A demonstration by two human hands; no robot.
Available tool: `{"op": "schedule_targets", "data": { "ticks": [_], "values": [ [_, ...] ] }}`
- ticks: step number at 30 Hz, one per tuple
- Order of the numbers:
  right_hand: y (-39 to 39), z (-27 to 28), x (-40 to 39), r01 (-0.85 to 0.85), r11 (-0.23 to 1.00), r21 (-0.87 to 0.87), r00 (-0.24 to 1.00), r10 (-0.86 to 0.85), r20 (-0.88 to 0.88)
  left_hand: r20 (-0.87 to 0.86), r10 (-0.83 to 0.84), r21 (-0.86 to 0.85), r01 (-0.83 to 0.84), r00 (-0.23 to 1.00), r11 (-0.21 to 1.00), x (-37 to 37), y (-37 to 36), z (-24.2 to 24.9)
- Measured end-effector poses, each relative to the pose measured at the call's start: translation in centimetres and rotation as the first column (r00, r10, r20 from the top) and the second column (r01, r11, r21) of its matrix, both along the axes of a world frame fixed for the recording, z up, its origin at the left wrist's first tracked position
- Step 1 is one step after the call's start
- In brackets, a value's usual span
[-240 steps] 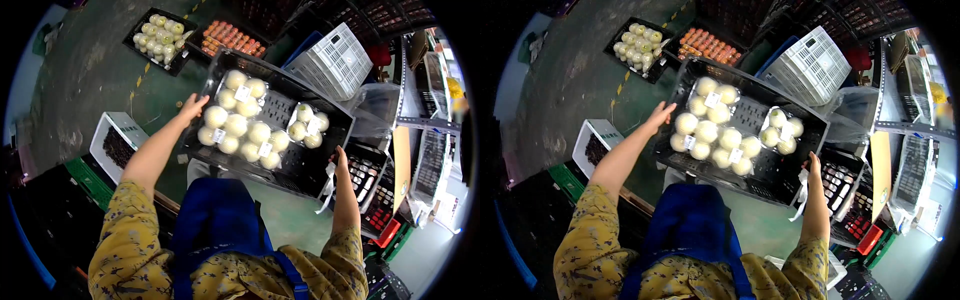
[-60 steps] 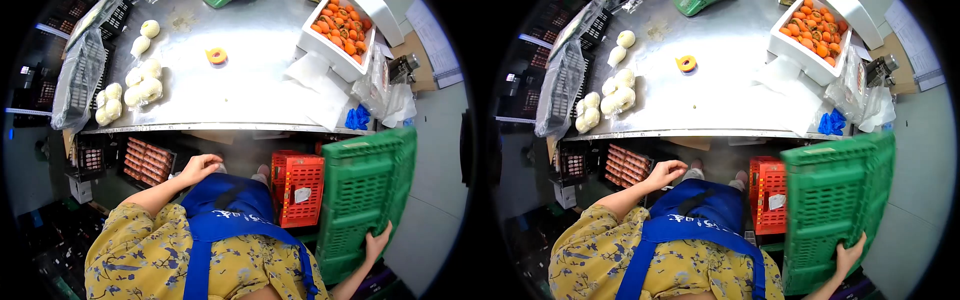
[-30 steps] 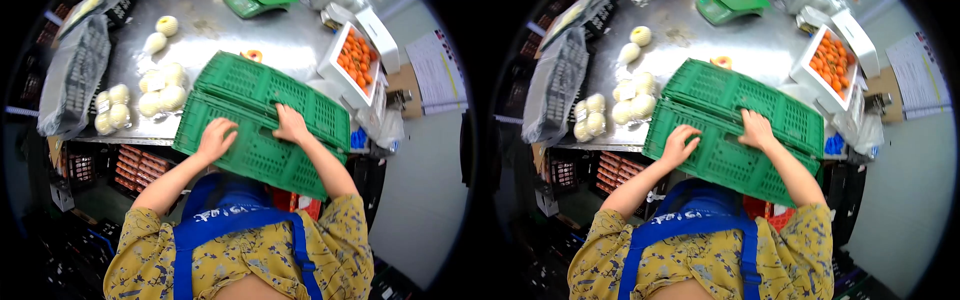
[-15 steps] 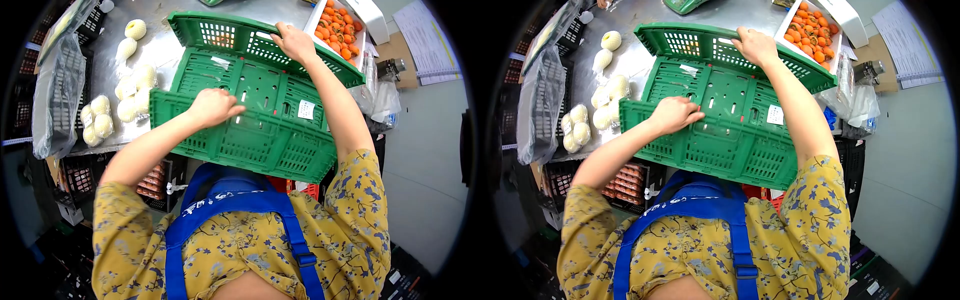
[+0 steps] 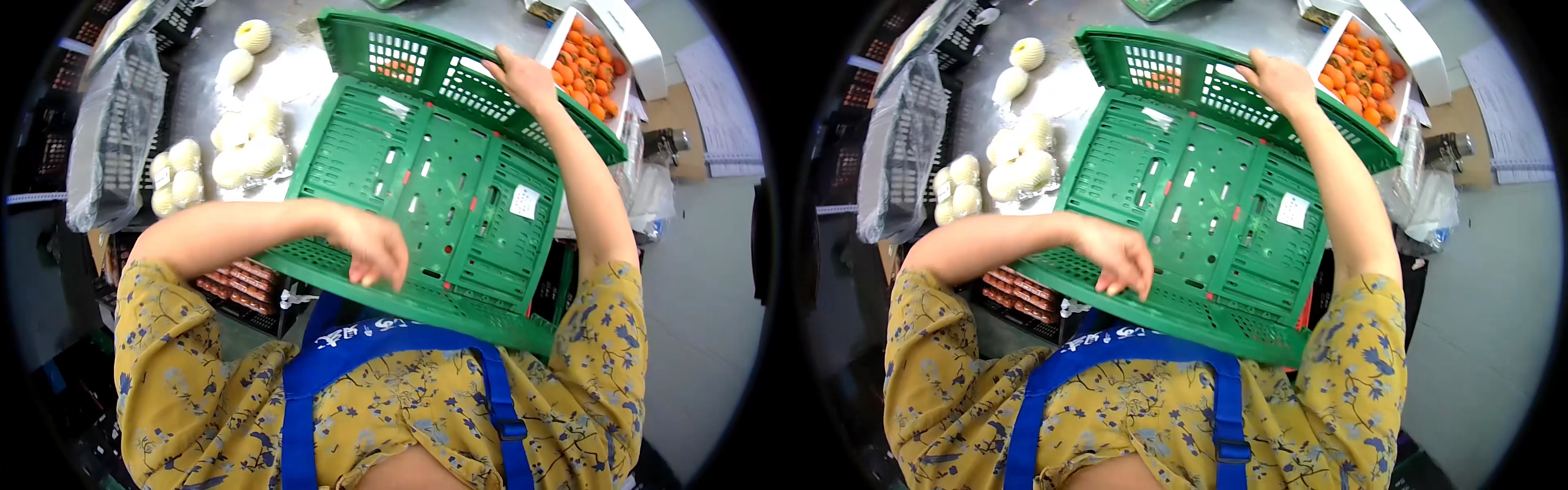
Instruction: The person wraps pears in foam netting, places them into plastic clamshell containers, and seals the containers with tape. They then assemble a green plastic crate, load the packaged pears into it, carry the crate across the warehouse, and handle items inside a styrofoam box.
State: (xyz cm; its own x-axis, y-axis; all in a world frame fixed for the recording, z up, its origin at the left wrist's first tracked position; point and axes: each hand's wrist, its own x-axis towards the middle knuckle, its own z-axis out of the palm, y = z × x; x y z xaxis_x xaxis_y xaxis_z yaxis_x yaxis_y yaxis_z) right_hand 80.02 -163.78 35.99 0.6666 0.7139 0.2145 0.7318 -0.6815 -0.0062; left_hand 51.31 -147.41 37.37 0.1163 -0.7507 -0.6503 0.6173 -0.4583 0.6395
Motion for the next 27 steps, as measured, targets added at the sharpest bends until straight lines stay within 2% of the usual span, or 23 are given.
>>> {"op": "schedule_targets", "data": {
  "ticks": [1,2,3,4,5,8,9,12,13,16,17,20,22,24,26,27],
  "values": [
    [-0.2,-0.4,-0.2,-0.001,1.000,0.012,1.000,0.001,0.025,0.279,-0.116,0.092,0.094,0.953,0.991,0.6,-0.1,-1.8],
    [-0.2,-0.8,-0.2,-0.004,0.999,0.031,0.998,0.002,0.057,0.529,-0.240,0.208,0.149,0.814,0.967,1.4,-0.2,-3.2],
    [-0.4,-1.1,-0.2,-0.014,0.999,0.044,0.997,0.010,0.076,0.764,-0.356,0.269,0.235,0.538,0.934,1.4,-0.3,-4.2],
    [-0.4,-0.7,-0.6,-0.004,1.000,0.026,0.998,0.002,0.069,0.891,-0.412,0.351,0.285,0.189,0.892,1.0,-0.4,-5.1],
    [-0.5,-0.5,-0.6,-0.005,1.000,0.020,0.998,0.004,0.062,0.895,-0.407,0.445,0.295,-0.184,0.846,0.6,-0.6,-5.8],
    [-0.4,-0.3,-0.4,0.006,1.000,0.004,1.000,-0.007,0.030,0.703,-0.697,0.658,0.506,-0.144,0.559,0.6,-0.9,-7.8],
    [-0.5,-0.3,-0.3,0.006,1.000,0.003,1.000,-0.006,0.029,0.793,-0.600,0.584,0.411,-0.105,0.700,-0.3,0.0,-9.0],
    [-0.5,-0.4,0.3,-0.004,1.000,0.011,1.000,0.003,0.008,0.886,-0.445,0.464,0.287,-0.134,0.838,-1.4,0.1,-11.2],
    [-0.6,-0.8,0.8,-0.018,1.000,0.021,1.000,0.017,0.010,0.915,-0.352,0.395,0.255,-0.198,0.883,-1.5,-0.1,-11.1],
    [-0.6,-0.9,1.3,-0.057,0.998,0.028,0.998,0.057,-0.007,0.857,-0.515,0.504,0.262,-0.029,0.823,-0.4,-1.3,-8.8],
    [-0.7,-1.0,1.3,-0.069,0.997,0.032,0.998,0.069,0.004,0.879,-0.474,0.472,0.208,-0.043,0.857,0.1,-1.2,-7.4],
    [-1.0,-0.4,1.0,-0.103,0.992,0.077,0.994,0.105,-0.029,0.876,-0.476,0.476,0.026,0.077,0.879,1.3,1.2,-1.1],
    [-1.2,0.2,0.4,-0.170,0.957,0.233,0.982,0.186,-0.046,0.880,-0.470,0.474,-0.045,0.073,0.880,1.2,4.6,2.0],
    [-1.4,0.5,0.1,-0.265,0.903,0.337,0.964,0.250,0.087,0.849,-0.527,0.522,-0.219,0.037,0.825,0.9,8.7,3.8],
    [-1.4,2.0,-2.8,-0.342,0.881,0.325,0.896,0.203,0.394,0.852,-0.524,0.485,-0.374,-0.003,0.791,0.9,13.5,4.2],
    [-1.6,1.1,-4.6,-0.392,0.862,0.323,0.882,0.251,0.400,0.864,-0.501,0.446,-0.386,-0.051,0.807,0.7,14.0,4.2]
  ]
}}
